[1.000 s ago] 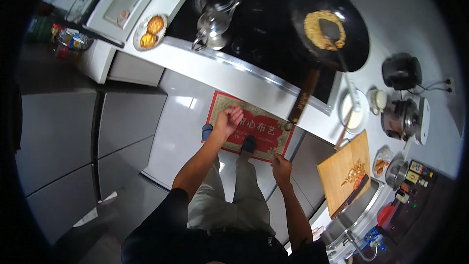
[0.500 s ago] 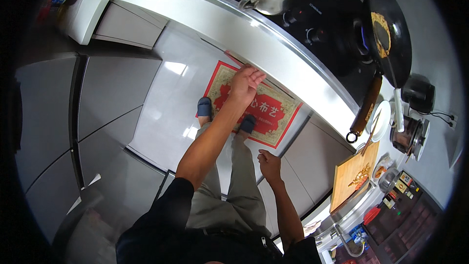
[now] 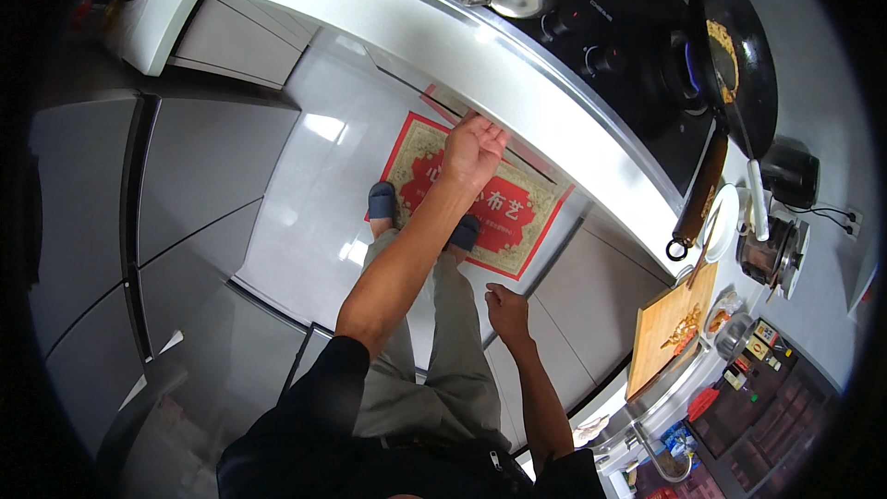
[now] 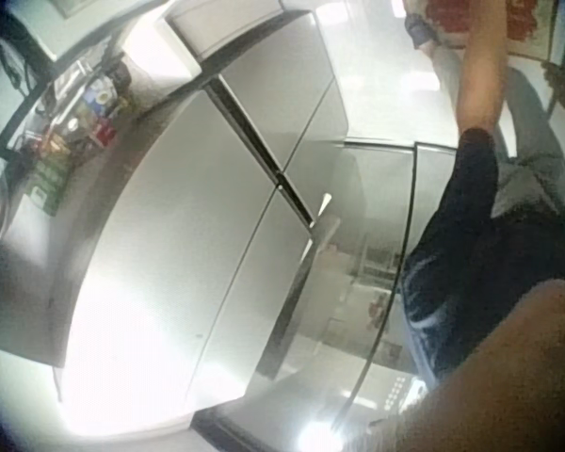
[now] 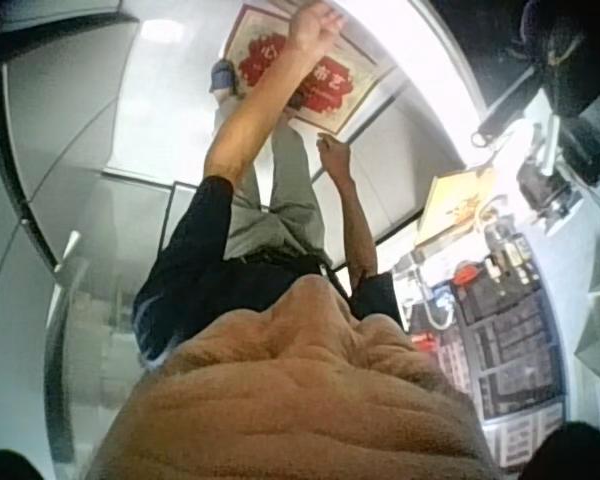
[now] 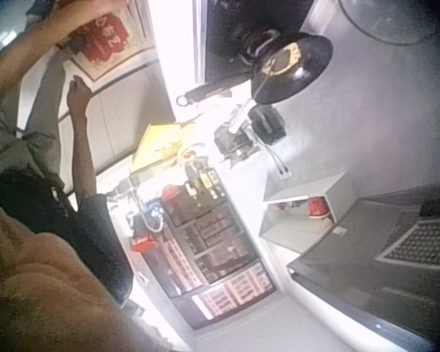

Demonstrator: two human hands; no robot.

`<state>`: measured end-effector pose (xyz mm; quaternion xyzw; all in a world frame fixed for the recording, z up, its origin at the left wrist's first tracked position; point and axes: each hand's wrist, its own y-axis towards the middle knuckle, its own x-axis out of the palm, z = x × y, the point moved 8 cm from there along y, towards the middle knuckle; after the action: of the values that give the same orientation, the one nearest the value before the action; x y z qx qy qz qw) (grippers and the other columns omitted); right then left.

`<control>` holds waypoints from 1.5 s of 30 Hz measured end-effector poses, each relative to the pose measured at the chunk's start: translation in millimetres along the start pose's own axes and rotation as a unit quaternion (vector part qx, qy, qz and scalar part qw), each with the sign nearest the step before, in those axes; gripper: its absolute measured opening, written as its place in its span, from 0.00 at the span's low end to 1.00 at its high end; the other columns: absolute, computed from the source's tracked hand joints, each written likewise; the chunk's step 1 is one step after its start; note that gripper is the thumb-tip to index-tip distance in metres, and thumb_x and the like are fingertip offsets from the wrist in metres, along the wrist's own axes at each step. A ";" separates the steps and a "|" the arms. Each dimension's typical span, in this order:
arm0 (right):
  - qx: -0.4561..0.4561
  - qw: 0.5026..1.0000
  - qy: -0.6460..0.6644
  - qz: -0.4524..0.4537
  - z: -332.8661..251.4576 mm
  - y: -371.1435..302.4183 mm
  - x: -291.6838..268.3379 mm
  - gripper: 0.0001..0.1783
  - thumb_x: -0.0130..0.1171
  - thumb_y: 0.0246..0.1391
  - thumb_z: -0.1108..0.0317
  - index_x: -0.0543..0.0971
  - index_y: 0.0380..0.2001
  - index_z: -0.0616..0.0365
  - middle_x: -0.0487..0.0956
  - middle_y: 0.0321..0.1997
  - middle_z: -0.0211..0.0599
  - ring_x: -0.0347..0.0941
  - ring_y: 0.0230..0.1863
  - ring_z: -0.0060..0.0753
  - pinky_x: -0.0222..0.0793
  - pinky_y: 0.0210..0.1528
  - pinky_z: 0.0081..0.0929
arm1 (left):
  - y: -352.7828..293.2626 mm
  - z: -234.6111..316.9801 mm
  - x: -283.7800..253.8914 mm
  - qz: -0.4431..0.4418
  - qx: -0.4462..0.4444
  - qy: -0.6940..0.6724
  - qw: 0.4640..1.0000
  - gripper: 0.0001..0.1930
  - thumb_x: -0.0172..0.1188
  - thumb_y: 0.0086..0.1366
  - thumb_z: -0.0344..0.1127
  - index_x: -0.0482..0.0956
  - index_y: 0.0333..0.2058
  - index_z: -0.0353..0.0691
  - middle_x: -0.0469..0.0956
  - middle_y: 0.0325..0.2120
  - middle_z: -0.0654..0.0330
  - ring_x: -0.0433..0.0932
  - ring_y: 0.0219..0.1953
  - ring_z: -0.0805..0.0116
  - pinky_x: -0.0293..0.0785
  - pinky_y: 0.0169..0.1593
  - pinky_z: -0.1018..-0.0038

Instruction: The person cooks an omelet in a wok, then chops several pieces of fried food on a wooden cutting board using a cleaver. The person periodically checks the omelet while chopping and retrieves a plate from a drawer.

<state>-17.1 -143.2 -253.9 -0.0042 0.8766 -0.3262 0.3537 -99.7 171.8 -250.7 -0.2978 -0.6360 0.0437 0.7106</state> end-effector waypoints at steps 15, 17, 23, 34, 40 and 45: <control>-0.180 0.976 0.022 0.123 -187.5 -3.1 -109.3 0.09 0.61 0.58 0.73 0.82 0.39 0.70 0.82 0.26 0.44 0.78 0.28 0.26 0.75 0.34 0.25 | -124.0 30.8 -85.4 0.066 0.017 -0.008 0.998 0.03 0.50 0.71 0.27 0.73 0.38 0.38 0.77 0.32 0.57 0.79 0.38 0.61 0.76 0.52 0.59; -0.195 0.972 -0.003 0.130 -211.4 21.5 -109.5 0.08 0.61 0.58 0.73 0.83 0.39 0.67 0.83 0.27 0.44 0.79 0.27 0.27 0.74 0.32 0.26 | -152.0 39.5 -103.2 0.095 0.009 -0.006 0.995 0.03 0.50 0.70 0.25 0.73 0.37 0.38 0.76 0.31 0.57 0.79 0.38 0.60 0.77 0.52 0.59; -0.209 0.966 -0.110 0.108 -237.4 99.4 -74.6 0.10 0.62 0.54 0.73 0.83 0.39 0.64 0.83 0.32 0.52 0.81 0.30 0.45 0.76 0.34 0.35 | -213.8 54.7 -116.3 0.123 -0.019 0.026 0.992 0.06 0.48 0.71 0.29 0.74 0.39 0.36 0.79 0.35 0.55 0.79 0.40 0.62 0.77 0.52 0.62; -0.291 0.846 -0.369 0.253 -303.2 176.4 -41.1 0.29 0.57 0.50 0.73 0.71 0.57 0.67 0.78 0.45 0.53 0.75 0.45 0.56 0.76 0.41 0.47 | -254.1 68.4 -140.2 0.106 -0.019 0.016 0.994 0.09 0.46 0.73 0.30 0.76 0.41 0.34 0.80 0.39 0.54 0.79 0.43 0.61 0.76 0.54 0.60; -0.296 0.742 -0.504 0.329 -288.6 229.3 -32.4 0.21 0.55 0.52 0.67 0.75 0.49 0.66 0.83 0.34 0.54 0.81 0.39 0.53 0.71 0.52 0.57 | -254.3 64.0 -137.4 0.097 -0.038 0.032 0.994 0.12 0.45 0.72 0.29 0.74 0.48 0.33 0.79 0.44 0.55 0.79 0.46 0.62 0.76 0.55 0.62; -0.293 0.719 -0.590 0.220 -295.6 221.1 -9.8 0.19 0.57 0.46 0.68 0.78 0.41 0.69 0.82 0.32 0.47 0.80 0.31 0.38 0.77 0.36 0.43 | -257.3 62.7 -162.3 0.125 -0.053 0.027 0.990 0.13 0.47 0.72 0.31 0.74 0.50 0.35 0.79 0.44 0.56 0.78 0.47 0.63 0.75 0.56 0.64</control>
<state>-144.5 201.3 -216.2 -0.1064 0.5182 0.1020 0.8425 -269.8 -87.3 -269.0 -0.4135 -0.5756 0.0906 0.6996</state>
